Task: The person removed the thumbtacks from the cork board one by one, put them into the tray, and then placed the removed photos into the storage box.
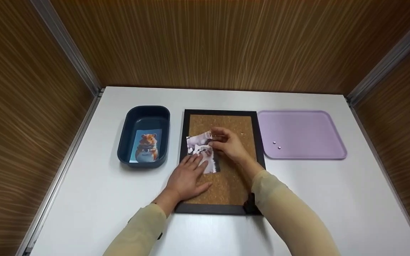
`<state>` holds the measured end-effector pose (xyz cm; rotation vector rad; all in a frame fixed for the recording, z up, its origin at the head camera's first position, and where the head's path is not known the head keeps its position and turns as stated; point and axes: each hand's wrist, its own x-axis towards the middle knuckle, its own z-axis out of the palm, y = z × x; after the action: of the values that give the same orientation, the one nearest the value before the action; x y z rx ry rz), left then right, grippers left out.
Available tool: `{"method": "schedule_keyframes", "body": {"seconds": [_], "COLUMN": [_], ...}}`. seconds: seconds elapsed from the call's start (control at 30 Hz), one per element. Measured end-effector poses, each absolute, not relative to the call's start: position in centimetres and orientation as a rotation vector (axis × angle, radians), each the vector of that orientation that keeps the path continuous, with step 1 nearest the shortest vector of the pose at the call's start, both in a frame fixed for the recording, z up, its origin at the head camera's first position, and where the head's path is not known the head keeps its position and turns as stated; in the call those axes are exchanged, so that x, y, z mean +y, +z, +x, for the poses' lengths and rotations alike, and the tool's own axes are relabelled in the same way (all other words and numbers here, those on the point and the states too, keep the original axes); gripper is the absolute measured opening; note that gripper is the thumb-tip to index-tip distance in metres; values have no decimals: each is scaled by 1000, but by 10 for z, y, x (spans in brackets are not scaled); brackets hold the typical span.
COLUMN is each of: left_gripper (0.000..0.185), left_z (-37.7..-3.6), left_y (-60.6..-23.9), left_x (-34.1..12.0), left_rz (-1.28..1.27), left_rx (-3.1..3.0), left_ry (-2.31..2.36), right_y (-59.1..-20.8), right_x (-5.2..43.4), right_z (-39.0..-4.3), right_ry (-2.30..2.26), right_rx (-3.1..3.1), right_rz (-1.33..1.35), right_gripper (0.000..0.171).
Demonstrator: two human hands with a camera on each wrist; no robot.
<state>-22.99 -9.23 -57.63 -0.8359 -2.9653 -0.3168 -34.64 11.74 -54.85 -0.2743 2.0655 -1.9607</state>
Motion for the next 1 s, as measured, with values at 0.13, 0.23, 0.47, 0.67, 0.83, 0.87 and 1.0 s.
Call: {"method": "schedule_keyframes", "body": {"seconds": [0.13,0.23,0.47,0.67,0.83,0.87,1.0], "left_gripper": [80,80,79,79,80,80,80], "left_z": [-230,-230,-230,-229,-229,-229,-230], "left_y": [-576,-576,-576,-576,-577,-577,-577], "left_x": [-93,-93,-93,-93,-93,-93,-93], "left_rz": [-836,-838,-840,-841,-847,-847,-845], "left_rx": [-2972,-2969,-2959,-2958,-2955,-2953,-2955], "left_ry": [-321,-321,-333,-327,-325,-327,-334], "right_y": [-550,-551,-555,-557,-560,-561,-563], "right_x": [121,123,132,138,142,142,144], "right_z": [-344,-343,-342,-339,-338,-338,-337], "right_ry": [-1952,-1942,-1906,-1866,-1827,-1815,-1773], "right_rx": [2043,2027,1992,1979,2013,2021,2044], "right_rz": [-298,-327,-413,-454,-487,-500,-544], "right_gripper": [59,58,55,54,53,52,51]}}
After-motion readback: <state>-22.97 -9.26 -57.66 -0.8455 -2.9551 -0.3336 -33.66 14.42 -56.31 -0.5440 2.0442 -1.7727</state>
